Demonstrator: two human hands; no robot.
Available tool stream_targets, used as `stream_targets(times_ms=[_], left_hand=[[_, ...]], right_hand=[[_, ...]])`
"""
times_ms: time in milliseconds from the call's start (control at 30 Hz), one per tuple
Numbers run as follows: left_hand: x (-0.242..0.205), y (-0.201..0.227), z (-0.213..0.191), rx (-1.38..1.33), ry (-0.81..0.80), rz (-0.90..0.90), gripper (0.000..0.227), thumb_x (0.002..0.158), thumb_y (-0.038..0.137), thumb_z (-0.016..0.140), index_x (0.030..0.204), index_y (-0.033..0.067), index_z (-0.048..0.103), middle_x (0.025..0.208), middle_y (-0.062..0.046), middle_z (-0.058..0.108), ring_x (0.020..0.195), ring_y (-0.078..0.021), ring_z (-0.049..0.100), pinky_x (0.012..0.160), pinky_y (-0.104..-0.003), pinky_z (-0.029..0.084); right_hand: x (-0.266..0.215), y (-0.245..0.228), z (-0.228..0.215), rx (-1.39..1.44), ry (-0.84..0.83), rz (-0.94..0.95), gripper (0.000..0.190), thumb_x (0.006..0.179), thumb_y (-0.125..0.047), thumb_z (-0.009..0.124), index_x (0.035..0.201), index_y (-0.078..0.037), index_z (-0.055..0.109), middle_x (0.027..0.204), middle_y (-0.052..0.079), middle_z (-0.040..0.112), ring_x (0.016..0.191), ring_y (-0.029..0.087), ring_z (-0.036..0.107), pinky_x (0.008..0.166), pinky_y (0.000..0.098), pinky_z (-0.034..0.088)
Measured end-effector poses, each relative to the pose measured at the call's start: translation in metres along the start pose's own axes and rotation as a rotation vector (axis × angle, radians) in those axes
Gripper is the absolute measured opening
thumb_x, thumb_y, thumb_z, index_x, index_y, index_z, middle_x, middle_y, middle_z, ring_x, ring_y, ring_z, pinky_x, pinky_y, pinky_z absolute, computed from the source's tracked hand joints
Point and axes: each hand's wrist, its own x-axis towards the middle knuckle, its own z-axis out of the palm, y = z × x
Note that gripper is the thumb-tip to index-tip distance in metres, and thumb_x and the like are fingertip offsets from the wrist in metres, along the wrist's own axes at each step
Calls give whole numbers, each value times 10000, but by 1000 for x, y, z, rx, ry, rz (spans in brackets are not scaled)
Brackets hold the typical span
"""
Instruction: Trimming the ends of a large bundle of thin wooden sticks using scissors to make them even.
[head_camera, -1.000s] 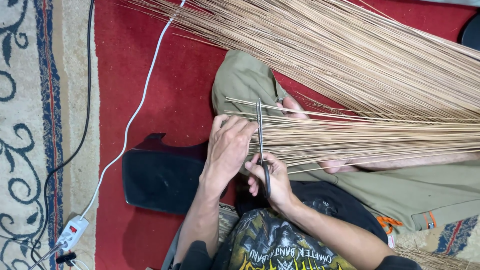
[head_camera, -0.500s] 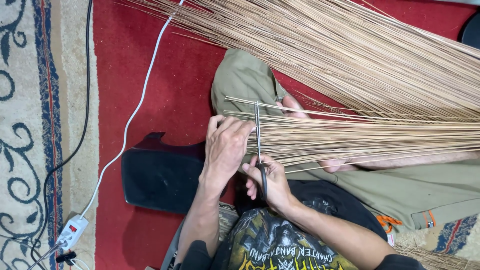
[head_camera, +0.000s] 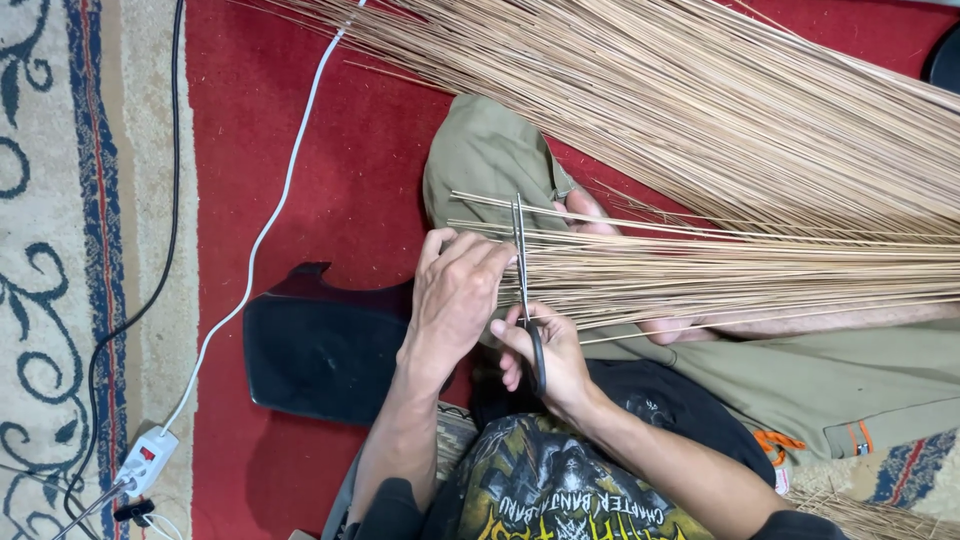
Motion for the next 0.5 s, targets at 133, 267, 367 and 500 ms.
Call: stream_targets(times_ms=[133,267,367,500], left_hand=[[-1,-1,-3,6,-21,12,133,1034,185,528,1047,184,660,860,16,677,1003,-168,650,1050,-414,429],[-3,-2,1,2,-27,14,137,1026,244,547,1054,179,663,850,12,671,996,-172,655,1048,-412,442],[0,2,1,-10,-7,0,142,1028,263,554,1056,186,670,870,23,687,996,-163,669,1051,-406,438],[-4,1,15,-22,89,-74,146,1061,228,551,1081,176,686,925,21,723,1001,-157,693,1045,-401,437]], right_hand=[[4,-6,1,-13,-13,-2,227,870,-96,783,935,46,618,497,218,630,348,236,640,308,324,562],[3,-7,3,-14,-9,20,264,872,-122,772,993,69,634,493,204,617,346,228,634,308,324,561],[4,-6,2,-3,6,48,269,876,-111,775,1002,84,638,489,220,616,337,246,633,301,341,560],[19,1,-12,-37,3,36,297,867,-86,805,1027,104,643,510,246,638,346,277,651,313,371,576]])
